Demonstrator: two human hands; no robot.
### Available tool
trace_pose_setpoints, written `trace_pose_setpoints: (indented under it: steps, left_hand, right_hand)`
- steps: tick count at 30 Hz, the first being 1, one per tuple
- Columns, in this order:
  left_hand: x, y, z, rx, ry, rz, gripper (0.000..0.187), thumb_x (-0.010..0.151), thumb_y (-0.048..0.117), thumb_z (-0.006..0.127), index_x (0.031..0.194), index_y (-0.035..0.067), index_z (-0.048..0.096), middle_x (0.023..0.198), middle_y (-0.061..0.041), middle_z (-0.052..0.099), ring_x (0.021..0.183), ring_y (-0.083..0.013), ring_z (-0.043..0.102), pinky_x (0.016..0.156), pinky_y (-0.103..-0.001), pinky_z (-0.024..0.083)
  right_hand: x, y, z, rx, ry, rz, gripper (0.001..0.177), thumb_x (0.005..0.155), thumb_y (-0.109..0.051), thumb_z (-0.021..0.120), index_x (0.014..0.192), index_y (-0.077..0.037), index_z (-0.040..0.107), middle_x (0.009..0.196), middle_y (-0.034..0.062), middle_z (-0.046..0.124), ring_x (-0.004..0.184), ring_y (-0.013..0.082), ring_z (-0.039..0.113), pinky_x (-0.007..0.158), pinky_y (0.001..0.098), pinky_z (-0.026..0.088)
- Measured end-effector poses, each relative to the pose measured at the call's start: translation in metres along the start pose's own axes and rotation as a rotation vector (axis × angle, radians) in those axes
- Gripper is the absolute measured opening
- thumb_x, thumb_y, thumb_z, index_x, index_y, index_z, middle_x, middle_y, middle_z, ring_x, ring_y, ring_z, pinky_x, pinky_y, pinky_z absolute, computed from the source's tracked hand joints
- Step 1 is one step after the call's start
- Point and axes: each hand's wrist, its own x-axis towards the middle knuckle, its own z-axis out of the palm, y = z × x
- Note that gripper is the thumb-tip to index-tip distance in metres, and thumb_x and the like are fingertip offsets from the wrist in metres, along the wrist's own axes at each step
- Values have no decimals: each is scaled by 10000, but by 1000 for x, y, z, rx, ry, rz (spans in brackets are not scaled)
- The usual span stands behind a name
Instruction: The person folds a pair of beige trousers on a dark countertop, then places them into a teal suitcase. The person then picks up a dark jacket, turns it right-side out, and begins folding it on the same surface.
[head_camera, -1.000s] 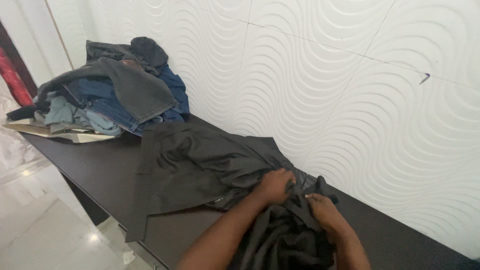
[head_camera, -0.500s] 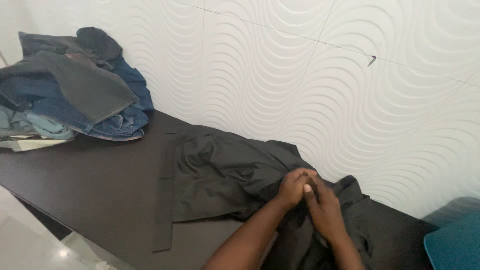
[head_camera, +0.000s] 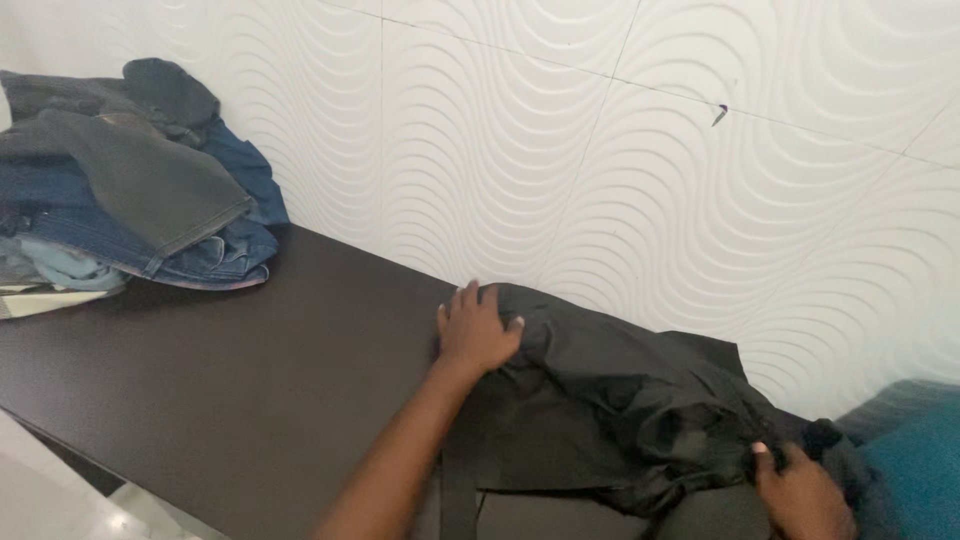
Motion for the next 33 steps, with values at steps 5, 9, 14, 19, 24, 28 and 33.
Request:
trace_pose_setpoints:
  steps: [5, 9, 14, 19, 24, 28, 33]
  left_hand:
    - [-29, 27, 68, 91, -373, 250, 880, 946, 601, 529, 1463, -101, 407, 1590, -357, 219, 1501, -515, 127, 1204, -610, 85]
    - [-73, 120, 124, -255, -572, 471, 851, 935, 542, 604, 1400, -164, 502, 1478, -415, 429, 1450, -546, 336, 1263, -617, 111]
    - [-87, 129, 134, -1026, -505, 394, 947, 849, 538, 645, 1544, -47, 379, 1494, -315, 440, 1393, -455, 425, 1175, -510, 325]
    - [-48, 111, 107, -1131, -565, -50, 972, 972, 520, 788, 1619, 22, 260, 1681, -157, 168, 1508, -341, 235, 1216, -509, 281]
    - [4, 63, 93, -1711, -740, -278, 915, 757, 445, 806, 1486, 79, 392, 1347, -187, 569, 1150, -308, 604, 982, -448, 521]
    - [43, 29, 100, -2113, -554, -139, 566, 1010, 266, 740, 1394, -22, 441, 1245, -181, 601, 1094, -286, 587, 946, -414, 521]
    - [32, 34, 84, -2152, -631, -105, 485, 926, 129, 544, 1389, -8, 506, 1231, -138, 652, 1043, -235, 668, 912, -350, 584]
  right_hand:
    - [20, 1, 9, 39, -55, 70, 755, 973, -586, 556, 1536, -84, 507, 1471, 248, 591, 1357, 429, 566, 1147, 515, 441]
    - [11, 6, 44, 112, 13, -114, 743, 905, -489, 643, 1502, -68, 511, 1462, 252, 563, 1326, 445, 550, 1090, 524, 457]
    - [21, 44, 83, 456, 218, -435, 725, 824, -371, 725, 1443, -53, 522, 1451, 239, 517, 1264, 474, 516, 980, 546, 464]
    - [13, 22, 69, 321, 223, -319, 671, 847, -340, 716, 1448, -79, 569, 1479, 203, 563, 1249, 462, 558, 957, 547, 494]
    - [-72, -12, 4, 593, 665, -429, 531, 972, -207, 567, 1475, -34, 561, 1379, 267, 549, 1323, 442, 481, 1182, 542, 393]
    - [-138, -49, -54, 713, 780, -664, 519, 1025, -305, 628, 1453, -31, 521, 1412, 238, 493, 1299, 382, 448, 1097, 493, 389]
    - [-172, -126, -46, 455, 396, -1113, 977, 750, -453, 811, 1523, 18, 443, 1421, 244, 535, 1130, 412, 583, 932, 474, 481]
